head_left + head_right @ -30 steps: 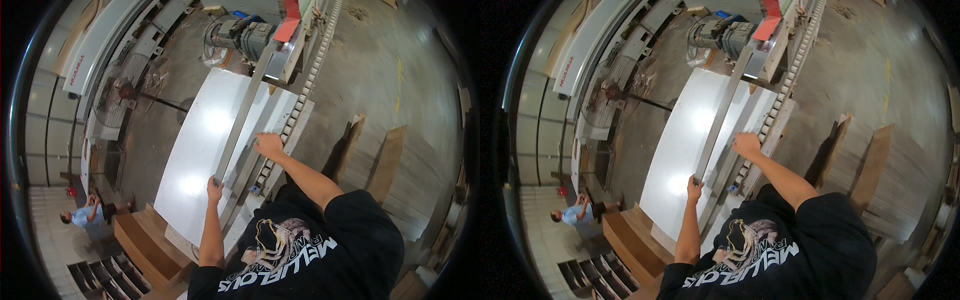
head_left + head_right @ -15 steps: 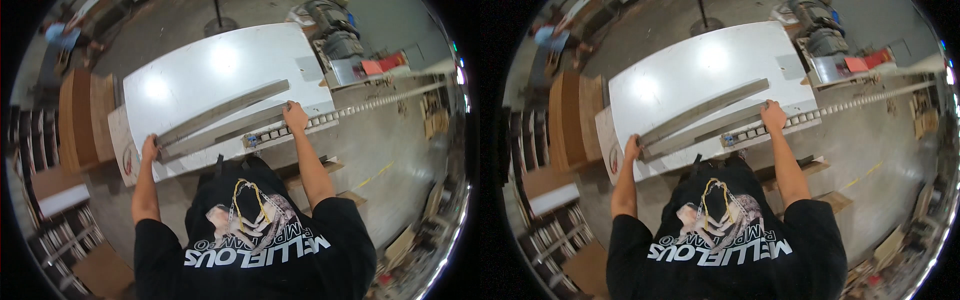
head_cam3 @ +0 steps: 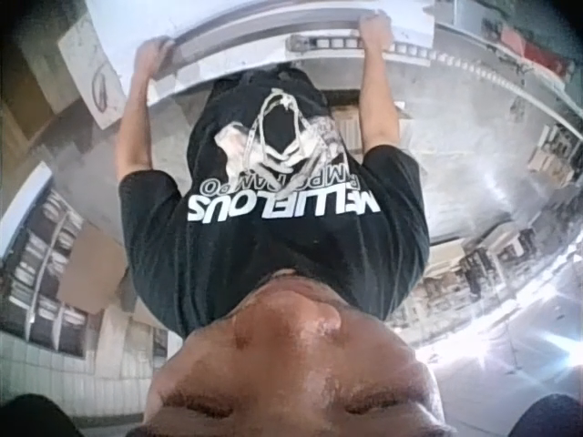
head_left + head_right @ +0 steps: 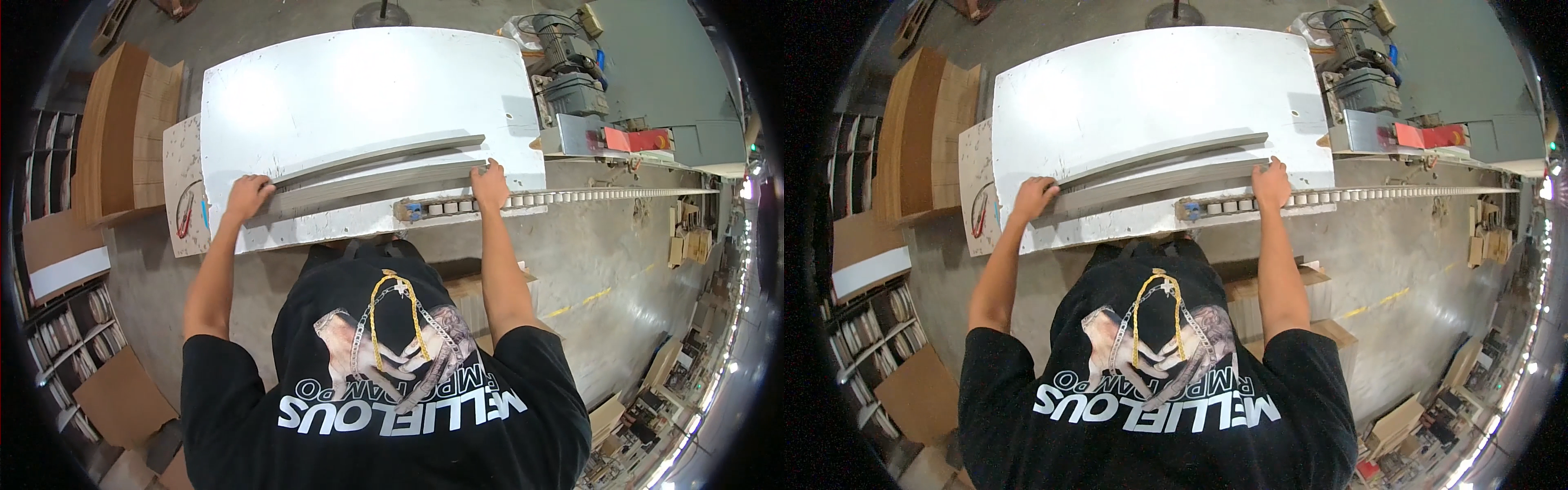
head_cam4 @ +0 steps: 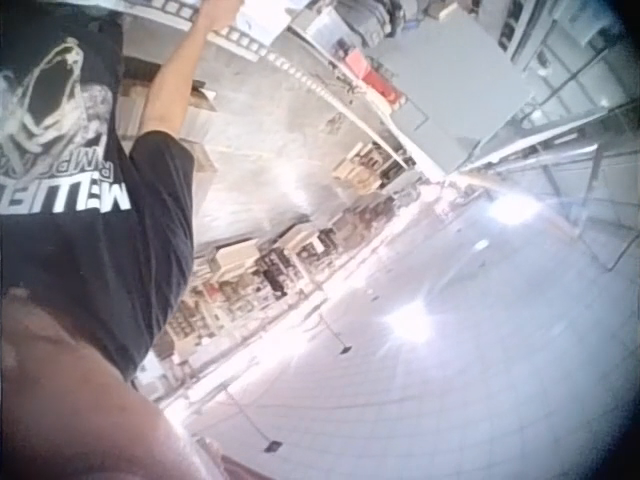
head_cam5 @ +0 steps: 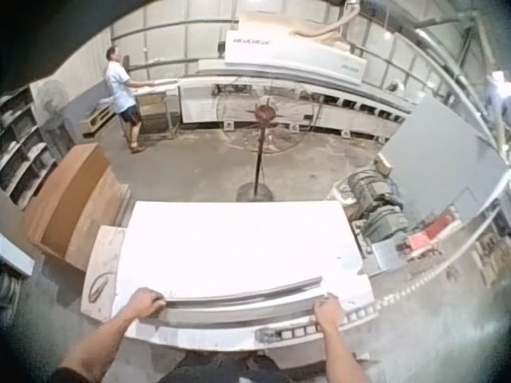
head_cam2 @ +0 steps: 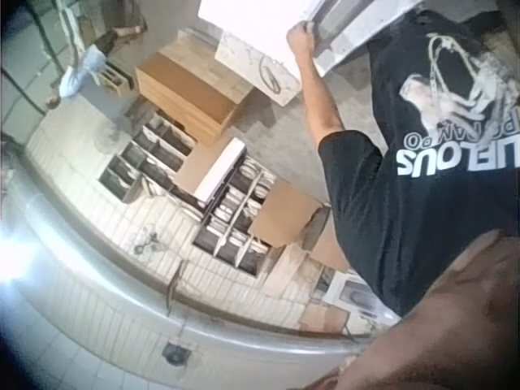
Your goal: Feeding and processing long wood or laminate strips through an industrial edge-banding or finishing machine.
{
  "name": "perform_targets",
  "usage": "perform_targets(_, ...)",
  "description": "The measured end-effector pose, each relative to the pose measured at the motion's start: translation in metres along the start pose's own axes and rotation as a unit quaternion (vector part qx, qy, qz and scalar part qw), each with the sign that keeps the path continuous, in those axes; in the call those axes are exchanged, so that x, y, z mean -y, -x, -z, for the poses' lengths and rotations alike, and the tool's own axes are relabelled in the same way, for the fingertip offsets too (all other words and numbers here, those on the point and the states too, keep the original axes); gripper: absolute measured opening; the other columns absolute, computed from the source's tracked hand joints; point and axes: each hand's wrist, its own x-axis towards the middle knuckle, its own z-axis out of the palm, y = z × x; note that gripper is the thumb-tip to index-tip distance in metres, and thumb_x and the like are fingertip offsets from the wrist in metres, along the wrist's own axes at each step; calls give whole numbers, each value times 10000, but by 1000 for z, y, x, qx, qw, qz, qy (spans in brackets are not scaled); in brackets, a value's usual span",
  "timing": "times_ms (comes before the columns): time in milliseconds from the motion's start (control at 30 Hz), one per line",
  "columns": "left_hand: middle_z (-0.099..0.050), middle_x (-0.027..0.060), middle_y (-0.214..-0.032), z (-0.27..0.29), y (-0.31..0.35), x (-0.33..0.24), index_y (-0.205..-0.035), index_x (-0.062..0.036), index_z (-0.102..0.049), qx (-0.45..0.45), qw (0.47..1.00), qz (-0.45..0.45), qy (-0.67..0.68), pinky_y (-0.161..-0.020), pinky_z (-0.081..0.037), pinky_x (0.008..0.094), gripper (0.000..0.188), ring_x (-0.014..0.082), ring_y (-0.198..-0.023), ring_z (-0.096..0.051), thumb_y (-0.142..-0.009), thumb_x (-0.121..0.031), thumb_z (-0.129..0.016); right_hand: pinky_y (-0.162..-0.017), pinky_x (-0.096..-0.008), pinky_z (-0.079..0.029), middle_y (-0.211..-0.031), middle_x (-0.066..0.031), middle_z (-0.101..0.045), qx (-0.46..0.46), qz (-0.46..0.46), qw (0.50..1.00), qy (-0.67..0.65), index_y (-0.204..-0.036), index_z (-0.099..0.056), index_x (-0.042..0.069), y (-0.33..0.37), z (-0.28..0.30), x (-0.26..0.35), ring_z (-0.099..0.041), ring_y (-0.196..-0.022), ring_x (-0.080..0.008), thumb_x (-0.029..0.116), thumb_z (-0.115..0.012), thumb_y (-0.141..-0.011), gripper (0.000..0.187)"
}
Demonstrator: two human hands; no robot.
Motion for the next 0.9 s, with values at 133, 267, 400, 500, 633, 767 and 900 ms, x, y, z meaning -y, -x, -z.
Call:
perform_targets(133,-721,209,-1151,-35,-31,-61,-1254,-20,-688,5,997,-56,60,-1010,-492,492,684,405,-1104,-655,-815,-532,-802,-1022,-497,-514,-1419,-139,-603,0,1,1000,-1,-1471,-539,114,1,2,3,-632,-1253,-347,462,-630,-936,645)
perform_targets(267,-605,200,-1390,-63,-46,-124,-1436,-44,-539,16,996,-88,21,-1132,-422,477,932,392,-1307,-553,-668,-395,-933,-989,-478,-537,-1375,-144,-617,-5,2,1000,10,-1447,-556,90,3,4,3,-648,-1211,-339,441,-659,-938,627)
perform_targets(400,-628,163,-1298,-87,-45,-132,-1374,-61,-555,0,996,-90,8,-1110,-422,484,771,372,-1239,-574,-706,-220,-906,-1020,-504,-524,-1423,-156,-590,2,-3,1000,-3,-1473,-527,100,1,2,2,-638,-1236,-360,465,-652,-926,669)
perform_targets(500,-632,162,-1270,-80,-40,-140,-1355,-41,-566,16,997,-80,10,-1114,-409,478,689,368,-1218,-573,-755,-175,-877,-999,-486,-538,-1374,-157,-613,-9,-2,1000,9,-1454,-542,63,4,4,4,-649,-1205,-343,451,-660,-930,663)
perform_targets(633,-635,160,-1242,-80,-35,-143,-1335,-60,-576,-19,997,-72,0,-1100,-406,489,698,363,-1198,-583,-726,-209,-881,-1017,-477,-533,-1399,-158,-605,-23,9,999,28,-1466,-525,52,-2,-2,-1,-642,-1224,-344,464,-661,-920,698)
perform_targets(767,-635,171,-1250,-80,-22,-128,-1322,-42,-592,-37,998,-46,10,-1105,-397,492,690,371,-1207,-578,-727,-239,-881,-1043,-478,-521,-1546,-148,-503,42,-21,999,21,-1562,-398,64,-8,1,-1,-618,-1279,-348,485,-642,-924,802)
perform_targets(900,-650,197,-1256,-59,8,-83,-1287,-1,-617,-47,999,14,13,-1086,-403,494,709,385,-1225,-574,-707,-307,-887,-1016,-463,-539,-1697,-85,-326,98,-11,994,37,-1642,-257,88,-13,2,-5,-631,-1272,-335,452,-610,-970,842)
